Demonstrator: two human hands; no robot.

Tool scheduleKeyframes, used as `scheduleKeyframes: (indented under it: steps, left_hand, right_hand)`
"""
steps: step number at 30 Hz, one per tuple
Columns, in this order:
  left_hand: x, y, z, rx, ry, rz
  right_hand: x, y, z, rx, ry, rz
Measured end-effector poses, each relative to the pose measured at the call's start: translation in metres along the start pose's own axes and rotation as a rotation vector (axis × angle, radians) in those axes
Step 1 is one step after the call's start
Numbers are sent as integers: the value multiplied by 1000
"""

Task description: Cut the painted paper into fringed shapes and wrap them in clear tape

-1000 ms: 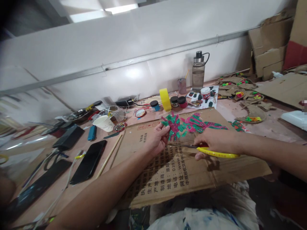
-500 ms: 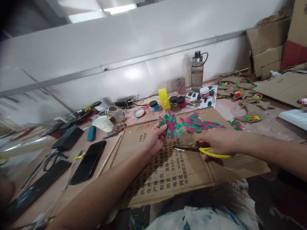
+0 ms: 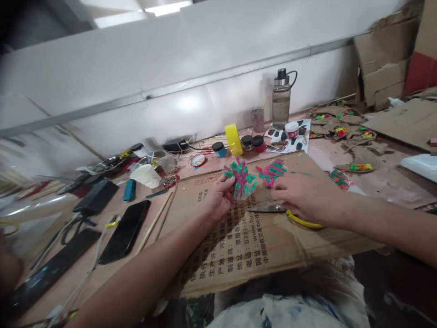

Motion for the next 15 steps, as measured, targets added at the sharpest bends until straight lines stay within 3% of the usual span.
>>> scheduleKeyframes:
  steps: [4, 10, 15]
  left_hand:
    - [-3, 3, 2, 11, 17, 24]
    - [-6, 2, 5, -8, 36, 31]
    - [-8, 3, 7, -14, 21, 29]
  right_hand:
    - [31, 20, -8, 10, -131, -43]
    - [13, 49, -17, 43, 51, 116]
    - [4, 63, -18, 155, 119, 205]
Point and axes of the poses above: each hand's wrist, its own z-axis away from the middle knuckle, its own y-axis out of the palm, x = y × z, the point moved 9 cm from there along -z, towards the middle knuckle, and after that the axes turned 1 degree about x, right-handed, at the moved point
